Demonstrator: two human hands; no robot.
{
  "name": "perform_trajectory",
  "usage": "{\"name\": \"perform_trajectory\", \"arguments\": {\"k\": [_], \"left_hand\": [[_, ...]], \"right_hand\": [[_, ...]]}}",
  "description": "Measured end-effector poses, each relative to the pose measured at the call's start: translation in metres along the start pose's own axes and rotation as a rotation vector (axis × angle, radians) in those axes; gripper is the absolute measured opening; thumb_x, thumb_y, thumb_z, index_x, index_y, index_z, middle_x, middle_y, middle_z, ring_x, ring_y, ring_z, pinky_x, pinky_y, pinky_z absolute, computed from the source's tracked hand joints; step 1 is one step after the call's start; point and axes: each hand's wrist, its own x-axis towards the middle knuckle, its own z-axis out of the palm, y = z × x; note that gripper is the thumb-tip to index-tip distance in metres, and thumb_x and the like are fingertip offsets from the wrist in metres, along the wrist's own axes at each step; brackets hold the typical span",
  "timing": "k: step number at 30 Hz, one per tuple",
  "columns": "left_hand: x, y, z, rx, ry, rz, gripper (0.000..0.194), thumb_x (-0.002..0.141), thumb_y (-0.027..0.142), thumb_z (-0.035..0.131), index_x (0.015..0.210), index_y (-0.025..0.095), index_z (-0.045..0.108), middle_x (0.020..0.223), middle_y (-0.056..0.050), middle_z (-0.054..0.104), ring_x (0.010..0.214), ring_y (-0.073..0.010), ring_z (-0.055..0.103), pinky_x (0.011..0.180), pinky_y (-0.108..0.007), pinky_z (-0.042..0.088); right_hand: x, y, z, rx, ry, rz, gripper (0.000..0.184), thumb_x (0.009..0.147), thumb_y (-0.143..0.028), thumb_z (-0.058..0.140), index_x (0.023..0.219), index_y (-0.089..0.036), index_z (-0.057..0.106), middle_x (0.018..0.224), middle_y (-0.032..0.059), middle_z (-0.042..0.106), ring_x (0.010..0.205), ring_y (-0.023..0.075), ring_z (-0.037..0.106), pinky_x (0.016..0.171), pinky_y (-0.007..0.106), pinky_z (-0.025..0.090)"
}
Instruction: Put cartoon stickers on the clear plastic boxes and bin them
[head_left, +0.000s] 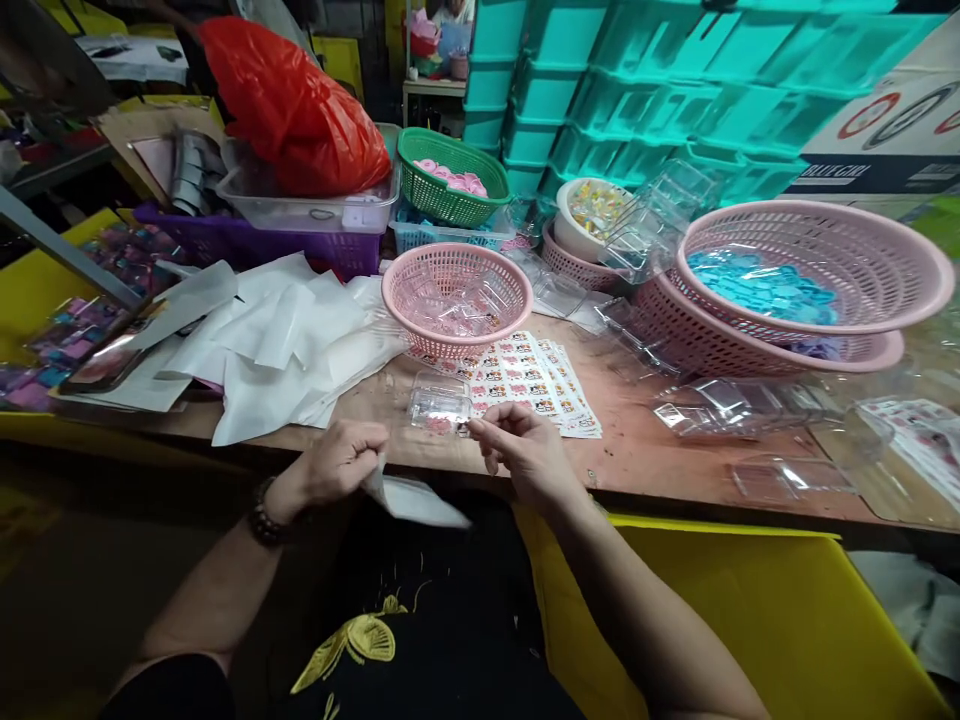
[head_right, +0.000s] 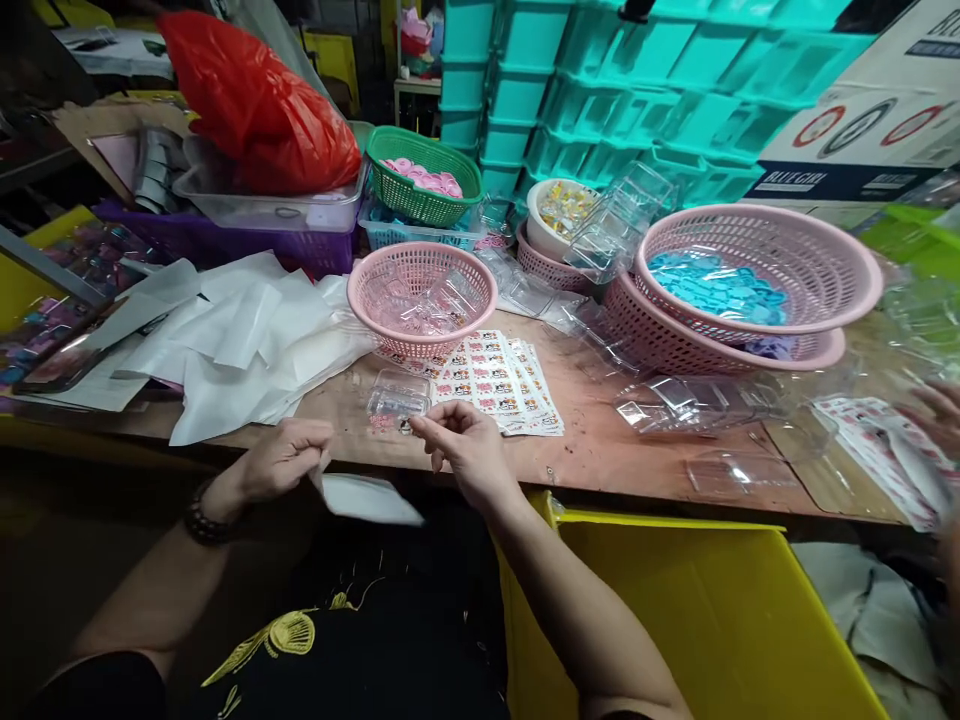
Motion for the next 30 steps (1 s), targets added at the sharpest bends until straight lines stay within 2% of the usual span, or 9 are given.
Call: {"name": "perform_trajectory", "arguments": {"k": [2,3,5,6,8,13,16,22,30], "left_hand": [[0.005,-0.010,0.008,0.099,0.084,0.049,0.028,0.084,0.019,0.043,0.061,0.017,0.059,0.054,0.002,0.051,0.051,-0.0100,0.048,0.054,-0.023,0.038],[0.008,-0.014,0.013,0.132,0.146,0.028,0.028,0.087,0.021,0.044,0.071,0.016,0.066,0.053,0.003,0.051,0.049,-0.0100,0.048,0.053,-0.023,0.037],[0.015,-0.022,0.026,0.180,0.279,-0.059,0.033,0.093,0.028,0.046,0.107,0.013,0.072,0.053,0.005,0.055,0.049,-0.0108,0.053,0.055,-0.023,0.040],[0.018,-0.025,0.032,0.203,0.336,-0.090,0.040,0.093,0.032,0.049,0.123,0.012,0.067,0.054,0.005,0.058,0.050,-0.0114,0.055,0.057,-0.023,0.042],[0.022,-0.031,0.042,0.259,0.407,-0.104,0.051,0.092,0.035,0.055,0.137,0.011,0.060,0.058,0.004,0.064,0.054,-0.0125,0.060,0.062,-0.024,0.046],[0.025,-0.037,0.057,0.409,0.433,-0.119,0.043,0.089,0.032,0.065,0.130,0.020,0.069,0.070,-0.003,0.076,0.058,-0.0143,0.065,0.060,-0.024,0.043],[0.025,-0.036,0.063,0.480,0.451,-0.145,0.037,0.091,0.031,0.064,0.126,0.022,0.072,0.069,-0.004,0.077,0.053,-0.0138,0.063,0.054,-0.025,0.038],[0.025,-0.032,0.071,0.570,0.547,-0.034,0.030,0.095,0.030,0.060,0.118,0.019,0.076,0.061,-0.006,0.074,0.049,-0.0147,0.063,0.050,-0.027,0.033],[0.024,-0.032,0.072,0.576,0.542,-0.018,0.031,0.097,0.031,0.057,0.119,0.020,0.075,0.067,-0.006,0.077,0.051,-0.0141,0.064,0.051,-0.028,0.031]], "right_hand": [[0.019,0.003,0.009,0.047,0.015,0.148,0.048,0.054,-0.051,0.091,0.065,-0.018,0.059,0.052,-0.0046,0.056,0.039,0.0052,0.040,0.034,0.019,0.029],[0.026,0.004,0.012,0.053,0.040,0.182,0.049,0.051,-0.051,0.091,0.065,-0.017,0.059,0.052,-0.0049,0.055,0.040,0.0044,0.038,0.033,0.018,0.024],[0.034,0.006,0.015,0.046,0.080,0.222,0.050,0.049,-0.050,0.092,0.065,-0.018,0.058,0.051,-0.0060,0.053,0.040,0.0033,0.033,0.035,0.017,0.017],[0.037,0.006,0.015,0.036,0.094,0.234,0.050,0.048,-0.050,0.092,0.064,-0.018,0.058,0.050,-0.0065,0.051,0.040,0.0030,0.031,0.036,0.018,0.014],[0.040,0.006,0.014,0.009,0.119,0.243,0.051,0.046,-0.051,0.092,0.063,-0.018,0.057,0.048,-0.0072,0.048,0.040,0.0028,0.028,0.037,0.019,0.011],[0.044,0.010,0.015,-0.046,0.178,0.262,0.055,0.040,-0.055,0.092,0.062,-0.018,0.059,0.048,-0.0072,0.046,0.042,0.0034,0.027,0.039,0.021,0.008],[0.045,0.010,0.015,-0.070,0.200,0.277,0.055,0.040,-0.055,0.092,0.062,-0.018,0.058,0.049,-0.0070,0.047,0.043,0.0032,0.025,0.040,0.022,0.009],[0.044,0.009,0.009,-0.110,0.202,0.256,0.050,0.043,-0.053,0.091,0.059,-0.018,0.059,0.054,-0.0044,0.052,0.047,0.0046,0.029,0.042,0.023,0.014],[0.046,0.007,0.009,-0.148,0.181,0.267,0.049,0.042,-0.052,0.091,0.058,-0.017,0.060,0.055,-0.0041,0.052,0.048,0.0052,0.031,0.043,0.024,0.017]]}}
